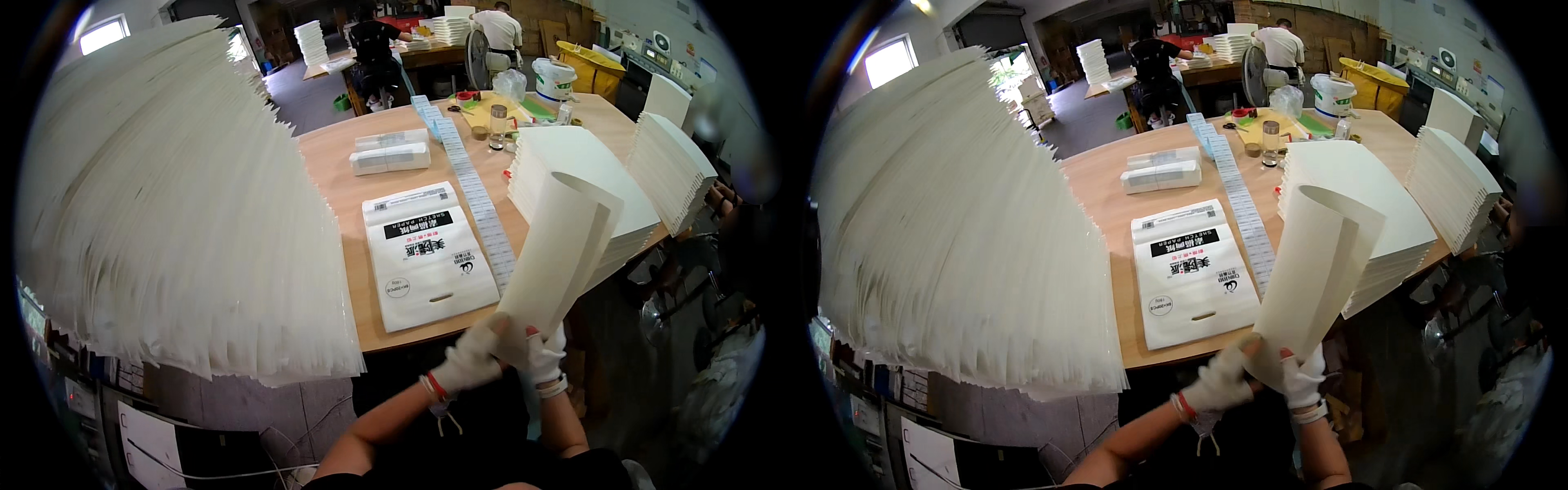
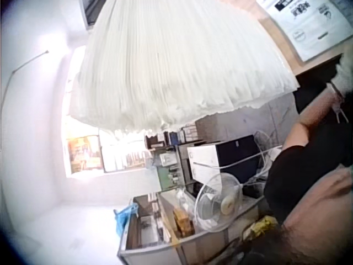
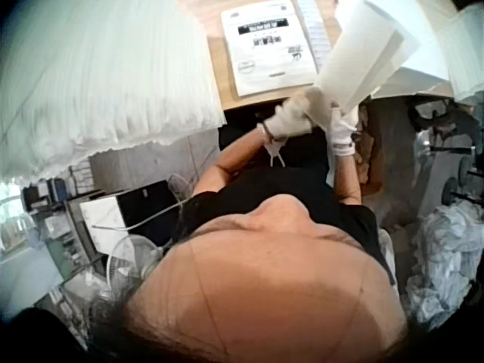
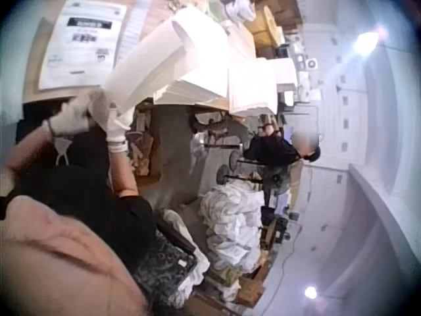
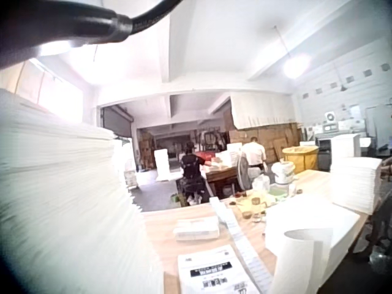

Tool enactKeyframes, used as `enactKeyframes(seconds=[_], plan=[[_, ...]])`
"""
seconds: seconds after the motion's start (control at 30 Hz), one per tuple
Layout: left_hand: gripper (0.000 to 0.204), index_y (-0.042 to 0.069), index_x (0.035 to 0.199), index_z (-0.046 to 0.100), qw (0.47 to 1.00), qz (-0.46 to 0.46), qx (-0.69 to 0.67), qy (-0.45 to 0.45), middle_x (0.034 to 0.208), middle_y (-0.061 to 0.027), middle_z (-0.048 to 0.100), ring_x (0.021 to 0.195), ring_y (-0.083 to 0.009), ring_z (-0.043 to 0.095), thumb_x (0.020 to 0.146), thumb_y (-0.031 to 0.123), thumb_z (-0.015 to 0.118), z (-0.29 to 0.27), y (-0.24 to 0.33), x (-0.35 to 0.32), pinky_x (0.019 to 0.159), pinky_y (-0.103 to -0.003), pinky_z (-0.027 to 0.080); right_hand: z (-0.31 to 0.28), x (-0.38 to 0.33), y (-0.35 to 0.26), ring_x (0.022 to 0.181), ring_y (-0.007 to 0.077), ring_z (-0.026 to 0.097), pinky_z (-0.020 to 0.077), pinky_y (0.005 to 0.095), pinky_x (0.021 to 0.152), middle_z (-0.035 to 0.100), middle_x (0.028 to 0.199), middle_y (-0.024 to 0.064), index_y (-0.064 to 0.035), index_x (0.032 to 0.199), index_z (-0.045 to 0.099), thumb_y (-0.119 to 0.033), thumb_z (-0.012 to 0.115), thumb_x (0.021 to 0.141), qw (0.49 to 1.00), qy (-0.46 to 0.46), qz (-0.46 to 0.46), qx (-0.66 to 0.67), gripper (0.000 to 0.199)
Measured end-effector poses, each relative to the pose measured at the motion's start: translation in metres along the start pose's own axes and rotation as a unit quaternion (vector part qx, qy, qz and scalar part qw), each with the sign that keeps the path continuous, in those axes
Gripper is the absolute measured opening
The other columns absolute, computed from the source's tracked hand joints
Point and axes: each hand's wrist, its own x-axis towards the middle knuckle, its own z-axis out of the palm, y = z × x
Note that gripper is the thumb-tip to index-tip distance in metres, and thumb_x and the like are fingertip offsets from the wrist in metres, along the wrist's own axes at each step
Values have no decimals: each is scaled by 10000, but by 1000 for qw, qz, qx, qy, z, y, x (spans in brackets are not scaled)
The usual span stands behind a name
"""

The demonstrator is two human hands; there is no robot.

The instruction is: The person repeatedly picks up stacks of white paper, places them into clear plastic packaging, and seals the packages on a table. The person works continuously, creating a growing pile of sealed packages.

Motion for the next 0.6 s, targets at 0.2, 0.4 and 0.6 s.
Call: enactKeyframes(seconds=[0.2, 0.4, 0.6], plan=[[286, 108, 900, 629, 901, -261, 345, 16, 956, -85, 610, 914, -286, 536, 764, 355, 585, -37, -198, 16, 779, -359, 424, -35, 5, -25, 638, 202, 579, 472, 280, 581, 591, 815, 100, -20, 1012, 556, -8, 636, 707, 949, -94, -67, -294, 315], [293, 71, 819, 628, 926, -357, -35, -117, 770, -86, 630, 697, -212, 581, 795, 355, 556, -105, -178, 80, 672, -324, 448, -31, -5, -39, 621, 307, 564, 455, 372, 544, 566, 775, 158, -37, 762, 584, -165, 689, 688, 818, -281, -42, -500, 181], [337, 55, 846, 624, 961, -177, 162, -138, 840, -138, 627, 797, -279, 588, 846, 358, 477, -159, -151, 133, 760, -353, 472, 25, 20, -18, 831, 342, 593, 452, 416, 730, 612, 861, 184, -48, 877, 582, -476, 568, 753, 678, -407, 258, -555, 447]])
